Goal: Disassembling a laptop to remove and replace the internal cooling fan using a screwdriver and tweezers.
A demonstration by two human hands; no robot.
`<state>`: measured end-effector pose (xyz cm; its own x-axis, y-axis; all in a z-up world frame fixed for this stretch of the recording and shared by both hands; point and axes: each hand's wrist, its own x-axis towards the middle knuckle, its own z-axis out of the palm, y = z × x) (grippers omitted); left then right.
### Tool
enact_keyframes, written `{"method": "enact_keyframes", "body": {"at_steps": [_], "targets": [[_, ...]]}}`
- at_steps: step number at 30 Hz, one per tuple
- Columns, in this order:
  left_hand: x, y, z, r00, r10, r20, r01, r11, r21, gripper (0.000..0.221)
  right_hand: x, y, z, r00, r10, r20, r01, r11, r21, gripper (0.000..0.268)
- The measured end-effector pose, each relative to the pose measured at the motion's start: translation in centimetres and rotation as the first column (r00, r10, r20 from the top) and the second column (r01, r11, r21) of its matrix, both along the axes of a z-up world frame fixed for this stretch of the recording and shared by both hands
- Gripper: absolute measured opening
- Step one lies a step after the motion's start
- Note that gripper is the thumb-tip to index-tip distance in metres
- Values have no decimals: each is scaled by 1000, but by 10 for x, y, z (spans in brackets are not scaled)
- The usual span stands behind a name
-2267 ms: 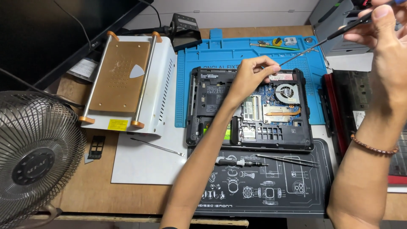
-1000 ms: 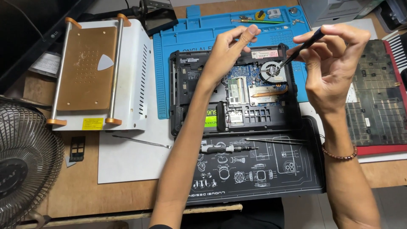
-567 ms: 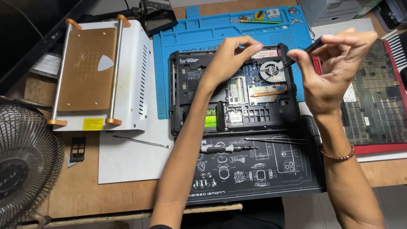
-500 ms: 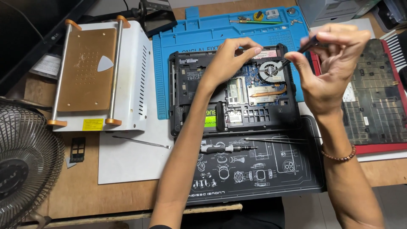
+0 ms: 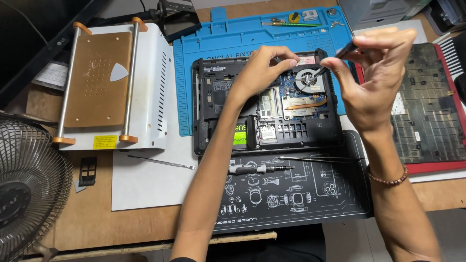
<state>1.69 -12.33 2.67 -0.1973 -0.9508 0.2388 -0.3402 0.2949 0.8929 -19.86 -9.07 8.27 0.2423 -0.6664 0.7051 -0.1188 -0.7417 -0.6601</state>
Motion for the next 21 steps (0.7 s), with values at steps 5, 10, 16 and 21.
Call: {"method": "enact_keyframes", "body": {"at_steps": [5,10,16,21], "targets": [[2,0,0,1000,3,-7,-3,1000,-23,16,-1,-1,-4,999,53,-8,-53,999,9,41],[-1,-1,-1,999,19,41,-20,1000,16,15,6,7,12,994,105,-3,-105,994,37,39],[-1,1,1,998,13,67,-16,999,41,15,0,-2,-3,998,62,18,-61,998,-14,43],[1,3,4,998,26,52,-27,999,29,15,-3,3,2,992,122,-5,-122,990,71,36]]}}
